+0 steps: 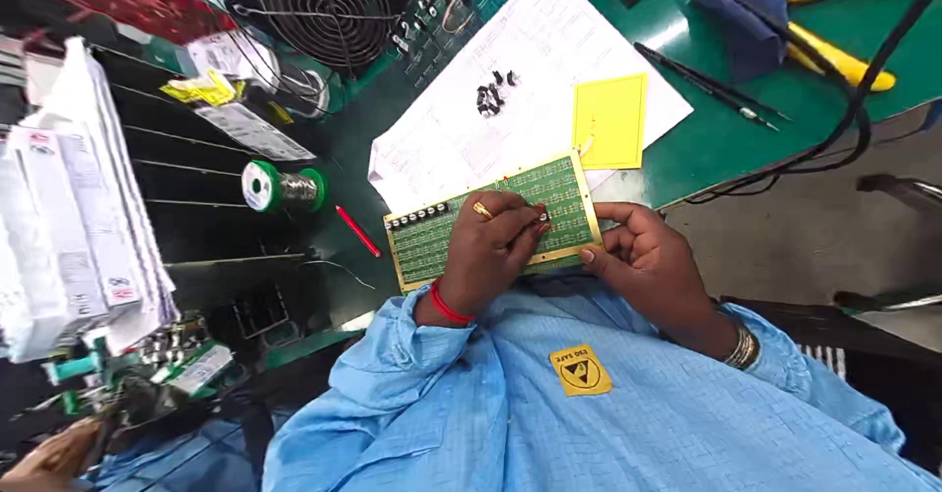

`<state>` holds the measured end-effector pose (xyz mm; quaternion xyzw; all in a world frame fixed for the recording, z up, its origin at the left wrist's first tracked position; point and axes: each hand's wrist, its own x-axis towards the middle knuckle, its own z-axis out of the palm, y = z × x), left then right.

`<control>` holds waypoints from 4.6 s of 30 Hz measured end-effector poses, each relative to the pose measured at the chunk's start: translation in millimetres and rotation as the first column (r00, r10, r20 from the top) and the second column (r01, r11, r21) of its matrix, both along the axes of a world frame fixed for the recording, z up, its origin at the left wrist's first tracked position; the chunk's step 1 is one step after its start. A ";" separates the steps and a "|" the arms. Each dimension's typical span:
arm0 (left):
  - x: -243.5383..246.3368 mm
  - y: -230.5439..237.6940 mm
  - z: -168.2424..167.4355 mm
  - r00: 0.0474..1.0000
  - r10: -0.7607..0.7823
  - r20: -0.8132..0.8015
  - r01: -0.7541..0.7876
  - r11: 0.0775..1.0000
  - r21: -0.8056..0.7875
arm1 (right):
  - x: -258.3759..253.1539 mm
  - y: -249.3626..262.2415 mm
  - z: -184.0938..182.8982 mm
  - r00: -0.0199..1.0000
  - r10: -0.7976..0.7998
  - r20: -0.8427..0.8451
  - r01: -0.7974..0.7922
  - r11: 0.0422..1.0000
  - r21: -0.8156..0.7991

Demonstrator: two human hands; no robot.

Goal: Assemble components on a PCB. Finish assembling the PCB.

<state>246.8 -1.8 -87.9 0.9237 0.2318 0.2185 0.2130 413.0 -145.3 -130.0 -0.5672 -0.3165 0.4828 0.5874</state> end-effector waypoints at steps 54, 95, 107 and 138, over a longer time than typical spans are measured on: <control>-152.9 -9.7 -8.4 0.637 0.608 0.475 -0.125 0.689 -0.714 | -7.2 14.4 28.5 0.576 -0.277 0.769 0.000 0.941 0.339; -159.3 -16.8 -21.0 0.590 0.579 0.563 -0.137 0.759 -0.637 | -30.5 26.2 6.0 0.407 -0.404 0.819 -0.057 0.884 0.464; -157.9 -14.0 -19.3 0.614 0.540 0.576 -0.094 0.775 -0.625 | -31.1 26.7 5.0 0.403 -0.417 0.814 -0.060 0.876 0.479; -159.3 -11.8 -22.2 0.624 0.512 0.590 -0.065 0.787 -0.614 | -31.7 27.2 4.3 0.401 -0.416 0.816 -0.052 0.879 0.474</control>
